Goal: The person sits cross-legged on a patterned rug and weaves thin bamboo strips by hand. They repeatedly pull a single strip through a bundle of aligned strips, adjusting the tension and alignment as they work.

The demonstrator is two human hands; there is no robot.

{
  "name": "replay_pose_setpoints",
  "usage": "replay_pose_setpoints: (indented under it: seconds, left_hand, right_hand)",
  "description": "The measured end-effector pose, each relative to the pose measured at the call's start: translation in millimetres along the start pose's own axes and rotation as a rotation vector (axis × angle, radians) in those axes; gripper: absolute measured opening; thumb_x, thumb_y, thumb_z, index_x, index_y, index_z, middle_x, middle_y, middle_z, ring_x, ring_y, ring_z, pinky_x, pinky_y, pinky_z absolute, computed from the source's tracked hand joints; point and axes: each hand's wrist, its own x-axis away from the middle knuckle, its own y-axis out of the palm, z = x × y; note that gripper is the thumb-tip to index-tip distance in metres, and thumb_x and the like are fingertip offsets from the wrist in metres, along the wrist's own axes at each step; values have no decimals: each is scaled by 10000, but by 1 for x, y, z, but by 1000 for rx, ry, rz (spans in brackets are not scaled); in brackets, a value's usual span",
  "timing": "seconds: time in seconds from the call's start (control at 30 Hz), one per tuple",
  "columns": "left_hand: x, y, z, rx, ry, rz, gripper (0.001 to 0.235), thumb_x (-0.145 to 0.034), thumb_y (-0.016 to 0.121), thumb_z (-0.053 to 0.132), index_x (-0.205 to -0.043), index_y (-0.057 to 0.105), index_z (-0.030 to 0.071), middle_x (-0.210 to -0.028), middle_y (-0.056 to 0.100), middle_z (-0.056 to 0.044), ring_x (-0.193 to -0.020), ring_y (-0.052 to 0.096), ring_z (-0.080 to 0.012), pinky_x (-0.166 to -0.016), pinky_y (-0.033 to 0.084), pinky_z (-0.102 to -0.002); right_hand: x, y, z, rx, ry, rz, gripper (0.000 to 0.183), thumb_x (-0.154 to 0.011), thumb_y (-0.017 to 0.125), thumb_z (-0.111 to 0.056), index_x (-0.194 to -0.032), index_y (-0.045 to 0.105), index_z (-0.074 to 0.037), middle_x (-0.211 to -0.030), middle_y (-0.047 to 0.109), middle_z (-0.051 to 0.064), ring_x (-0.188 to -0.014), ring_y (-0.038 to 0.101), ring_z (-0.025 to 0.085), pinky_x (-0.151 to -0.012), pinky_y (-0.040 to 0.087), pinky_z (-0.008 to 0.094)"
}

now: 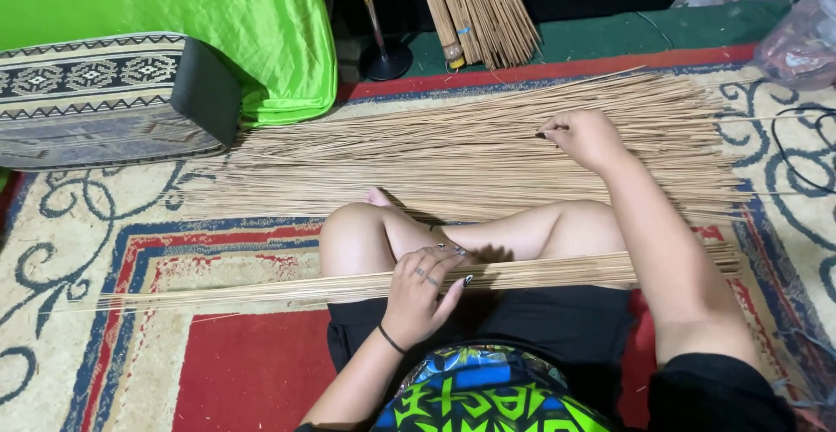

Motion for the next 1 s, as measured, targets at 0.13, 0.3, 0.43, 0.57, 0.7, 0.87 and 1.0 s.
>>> replay_pose_setpoints:
  seconds: [0.13, 0.3, 0.43, 0.57, 0.7, 0.87, 1.0]
  left_hand:
    - [-12, 3, 2, 73, -7, 5, 326, -953, 685, 279, -1241, 695, 126, -1142, 709, -50, -1083, 659, -303, -951, 495, -450]
    - [-35, 7, 11, 286, -49, 12, 387, -932, 709, 300, -1283, 681, 140, -1159, 709, -50, -1103, 664, -322, -940, 512, -465]
    - [-69, -8, 40, 698, -131, 132, 541, -983, 657, 235, -1469, 523, 37, -1178, 727, -112, -1095, 650, -285, -977, 476, -428]
    - [-87, -7, 54, 1032, -202, 418, 339, -1106, 481, 196, -1353, 602, -2, -1100, 738, -95, -1049, 646, -136, -984, 495, -311]
    - [-78, 1, 38, 1034, -363, 738, 174, -1063, 592, 133, -1068, 743, 46, -1017, 770, -81, -981, 689, -123, -913, 535, -283]
    - [-66, -16, 7, 929, -389, 1049, 164, -1057, 608, 147, -964, 677, 32, -926, 712, -114, -825, 697, -169, -887, 549, -313]
    - [-74, -40, 16, 891, -307, 1268, 183, -1048, 613, 137, -952, 633, -17, -839, 666, -158, -691, 674, -186, -750, 572, -295]
  right_hand:
    - [44, -53, -59, -171, -173, 182, 149, -947, 750, -73, -1090, 789, -80, -958, 755, 200, -965, 707, 420, -823, 597, 452]
    - [95, -74, -105, -143, -357, 368, 107, -984, 809, -175, -1084, 812, -215, -630, 536, 40, -679, 591, 199, -704, 526, 366]
    - [138, -75, -164, -199, -514, 366, 70, -944, 809, -152, -997, 799, -197, -552, 503, 3, -580, 587, 203, -655, 515, 323]
    - [164, -70, -191, -230, -575, 385, 89, -898, 817, -157, -971, 798, -203, -548, 526, -20, -560, 600, 198, -635, 521, 311]
    - [179, -58, -162, -332, -366, 262, 211, -862, 821, -167, -1072, 800, -164, -797, 762, 68, -820, 746, 275, -773, 571, 372]
    - [199, -49, -116, -586, -134, 260, 198, -811, 839, -60, -994, 823, -133, -756, 759, 7, -725, 627, 55, -736, 536, 233]
    - [206, -47, -102, -583, -106, 231, 185, -798, 857, -55, -965, 830, -129, -758, 743, 19, -753, 594, 62, -757, 511, 250]
